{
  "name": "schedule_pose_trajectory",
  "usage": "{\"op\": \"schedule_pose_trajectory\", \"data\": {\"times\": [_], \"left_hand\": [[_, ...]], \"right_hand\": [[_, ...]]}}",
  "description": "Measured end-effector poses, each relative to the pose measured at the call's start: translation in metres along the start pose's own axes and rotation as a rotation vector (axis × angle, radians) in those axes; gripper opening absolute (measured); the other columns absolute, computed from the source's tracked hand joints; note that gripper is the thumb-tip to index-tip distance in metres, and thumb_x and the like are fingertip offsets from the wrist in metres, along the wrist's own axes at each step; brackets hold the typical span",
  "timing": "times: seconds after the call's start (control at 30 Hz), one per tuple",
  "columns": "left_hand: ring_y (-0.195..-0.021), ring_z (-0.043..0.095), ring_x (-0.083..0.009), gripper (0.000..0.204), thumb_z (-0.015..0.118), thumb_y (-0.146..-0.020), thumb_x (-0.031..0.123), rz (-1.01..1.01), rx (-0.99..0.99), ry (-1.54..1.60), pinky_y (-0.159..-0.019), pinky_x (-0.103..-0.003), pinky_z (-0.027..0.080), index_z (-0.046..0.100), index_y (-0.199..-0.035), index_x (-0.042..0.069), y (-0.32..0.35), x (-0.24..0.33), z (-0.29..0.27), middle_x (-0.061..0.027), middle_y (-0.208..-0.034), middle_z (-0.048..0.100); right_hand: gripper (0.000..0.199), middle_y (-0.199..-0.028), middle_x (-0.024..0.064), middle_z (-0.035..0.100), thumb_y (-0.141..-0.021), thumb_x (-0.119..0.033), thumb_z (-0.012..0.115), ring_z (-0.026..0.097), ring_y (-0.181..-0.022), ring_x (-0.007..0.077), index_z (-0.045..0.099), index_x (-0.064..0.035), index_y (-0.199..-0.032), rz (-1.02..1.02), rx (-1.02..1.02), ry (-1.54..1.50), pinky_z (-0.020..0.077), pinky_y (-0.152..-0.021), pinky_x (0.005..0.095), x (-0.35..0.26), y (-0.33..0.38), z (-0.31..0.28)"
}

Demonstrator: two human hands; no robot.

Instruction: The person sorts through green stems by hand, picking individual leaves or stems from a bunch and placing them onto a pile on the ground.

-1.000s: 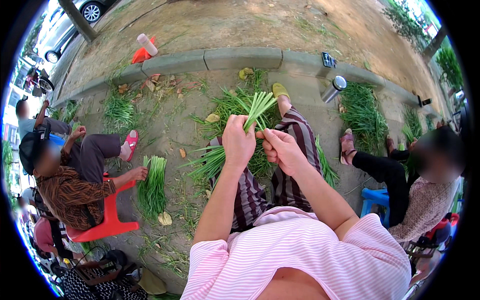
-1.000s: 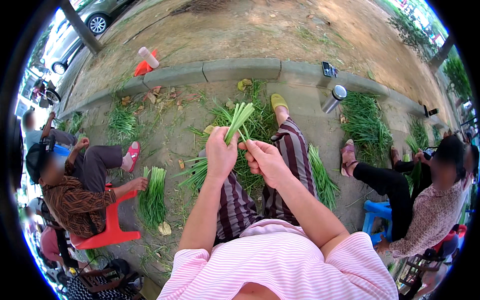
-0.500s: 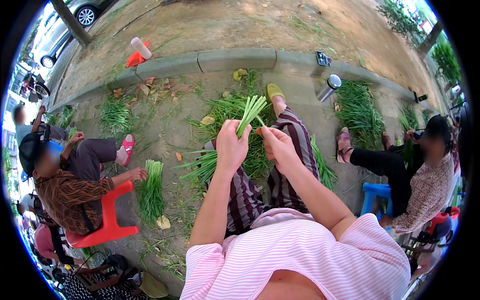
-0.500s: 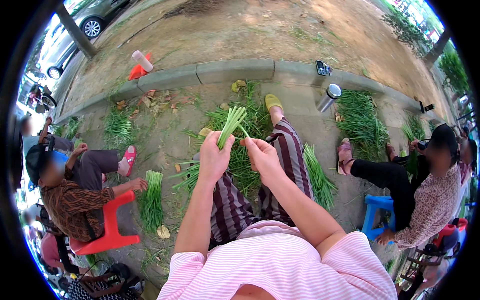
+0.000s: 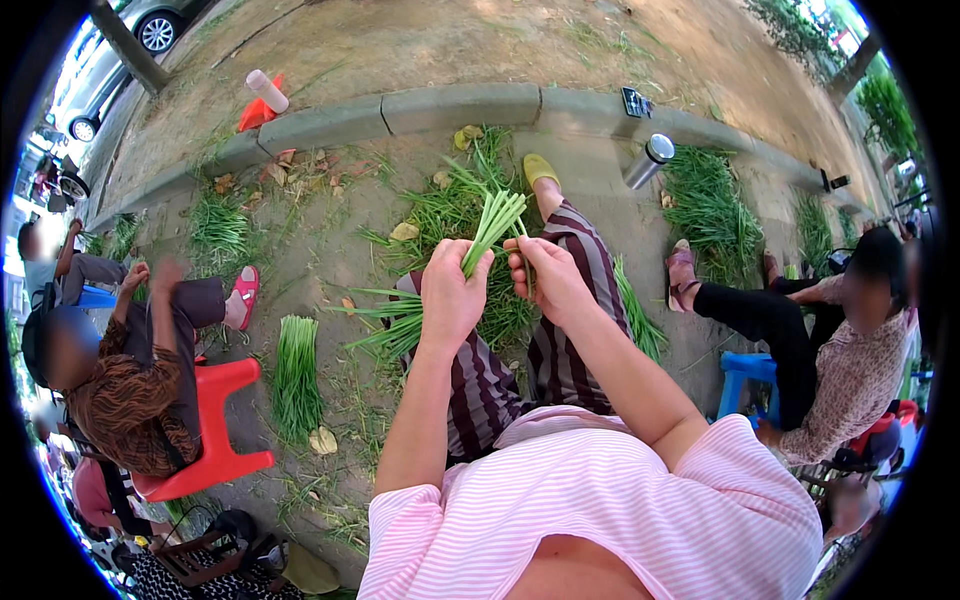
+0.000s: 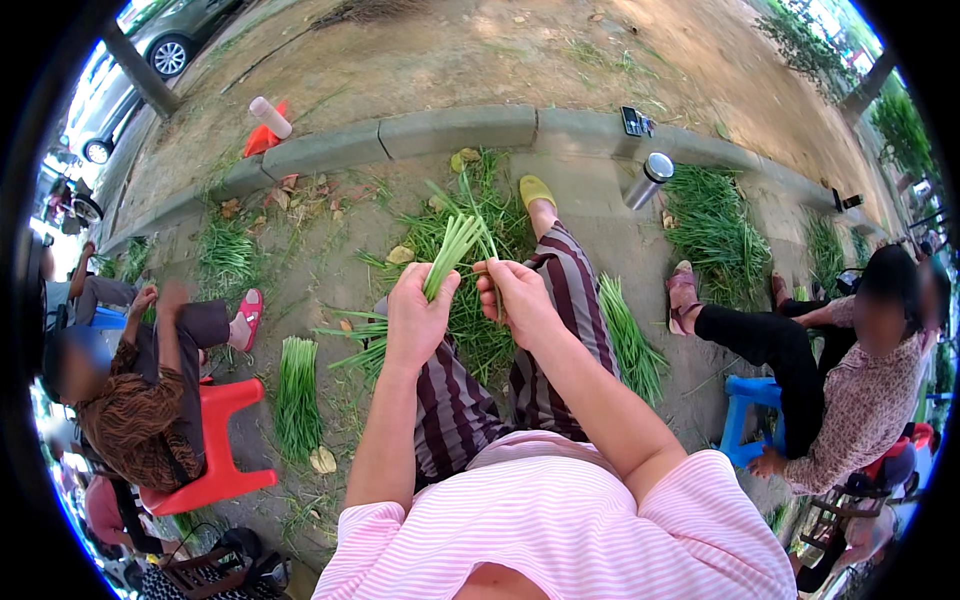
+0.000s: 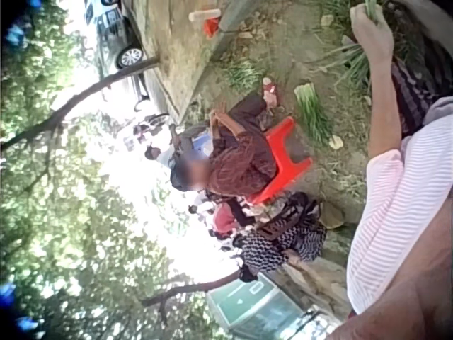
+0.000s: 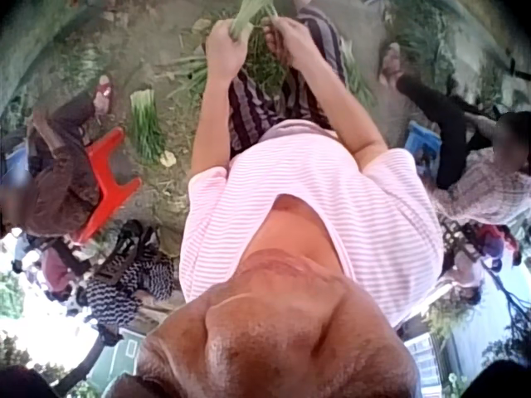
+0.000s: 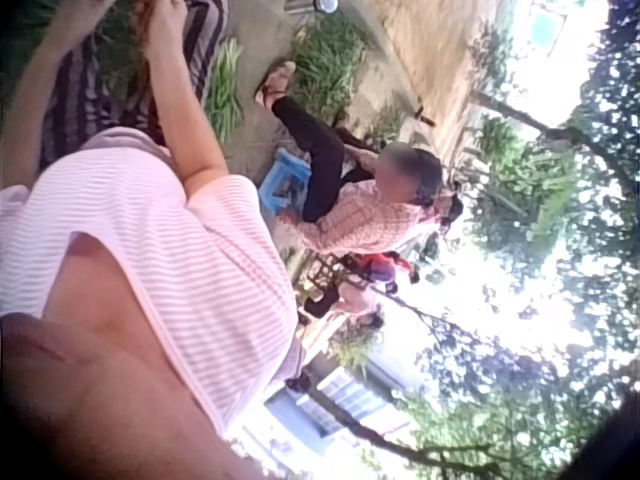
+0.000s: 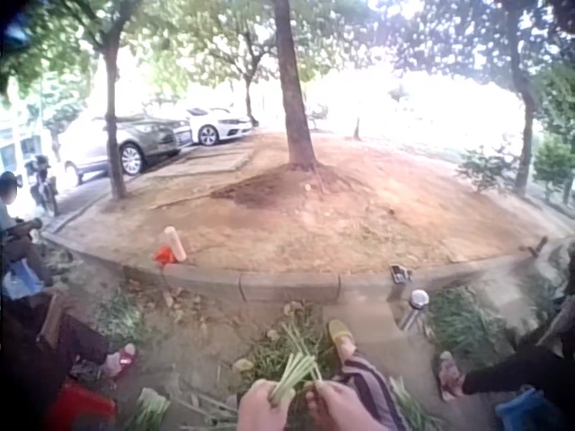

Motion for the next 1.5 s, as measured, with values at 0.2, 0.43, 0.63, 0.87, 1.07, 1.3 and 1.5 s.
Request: {"op": "schedule_pose_trajectory", "data": {"times": [0.2, 0.43, 0.63, 0.87, 1.07, 1.3, 1.5], "left_hand": [[-0.074, 0.059, -0.0267, 0.017, 0.068, -0.087, 0.014, 0.067, 0.022, -0.078, -0.068, -0.036, 0.046, 0.064, -0.092, -0.001, 0.003, 0.001, -0.004, -0.0124, -0.081, 0.058], [-0.079, 0.061, -0.0334, 0.019, 0.070, -0.085, 0.016, 0.088, 0.068, -0.173, -0.071, -0.040, 0.047, 0.064, -0.092, 0.000, -0.004, 0.008, -0.010, -0.0160, -0.085, 0.060], [-0.075, 0.060, -0.0291, 0.017, 0.068, -0.087, 0.016, -0.011, 0.127, -0.140, -0.069, -0.038, 0.046, 0.064, -0.090, 0.000, -0.004, 0.004, -0.028, -0.0130, -0.083, 0.059], [-0.081, 0.060, -0.0340, 0.017, 0.067, -0.087, 0.018, -0.029, 0.144, -0.206, -0.072, -0.042, 0.046, 0.064, -0.090, 0.002, -0.011, -0.001, -0.034, -0.0139, -0.088, 0.059], [-0.080, 0.059, -0.0314, 0.018, 0.067, -0.088, 0.019, -0.028, 0.186, -0.157, -0.071, -0.041, 0.046, 0.066, -0.088, 0.001, -0.011, 0.000, -0.041, -0.0120, -0.086, 0.059], [-0.083, 0.063, -0.0157, 0.016, 0.068, -0.085, 0.008, 0.045, 0.102, 0.059, -0.075, -0.029, 0.049, 0.070, -0.100, 0.003, -0.015, 0.003, -0.034, -0.0073, -0.092, 0.066], [-0.078, 0.064, -0.0163, 0.022, 0.071, -0.082, 0.010, -0.001, -0.241, -0.009, -0.075, -0.031, 0.049, 0.069, -0.102, 0.002, -0.014, 0.006, -0.004, -0.0098, -0.086, 0.069]], "right_hand": [[0.025, -0.092, 0.0026, 0.067, -0.097, -0.028, 0.057, 0.066, -0.081, 0.0121, 0.063, -0.0059, -0.107, 0.045, 0.029, -0.075, 0.0562, -0.070, 0.0300, 0.000, 0.000, -0.005], [0.026, -0.093, 0.0045, 0.067, -0.096, -0.029, 0.058, 0.067, -0.082, 0.0150, 0.062, -0.0059, -0.108, 0.011, 0.034, -0.002, 0.0576, -0.075, 0.0340, -0.007, -0.002, 0.002], [0.025, -0.090, 0.0008, 0.066, -0.099, -0.029, 0.056, 0.065, -0.073, 0.0092, 0.063, -0.0073, -0.110, 0.048, -0.097, -0.046, 0.0560, -0.066, 0.0258, -0.008, 0.004, 0.017], [0.026, -0.083, -0.0031, 0.061, -0.099, -0.028, 0.057, 0.053, -0.060, 0.0023, 0.062, -0.0078, -0.114, 0.093, -0.114, -0.077, 0.0456, -0.050, 0.0172, -0.012, 0.008, 0.020], [0.025, -0.075, -0.0067, 0.055, -0.098, -0.030, 0.058, 0.043, -0.056, -0.0004, 0.065, -0.0089, -0.109, -0.021, -0.058, 0.203, 0.0326, -0.047, 0.0150, -0.023, 0.006, 0.016], [0.025, -0.073, -0.0065, 0.057, -0.097, -0.029, 0.059, 0.045, -0.057, -0.0004, 0.068, -0.0073, -0.106, -0.123, -0.082, 0.545, 0.0340, -0.049, 0.0162, -0.042, 0.014, 0.029], [0.025, -0.069, 0.0015, 0.064, -0.095, -0.023, 0.060, 0.055, -0.061, 0.0054, 0.071, -0.0006, -0.100, -0.298, -0.104, 0.804, 0.0423, -0.053, 0.0234, -0.062, 0.020, 0.038]]}}
Point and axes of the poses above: each hand's wrist, its own y-axis away from the middle knuckle, its own z-axis out of the palm, x = y × z, the point moved 8 cm from there along -y, towards the middle knuckle
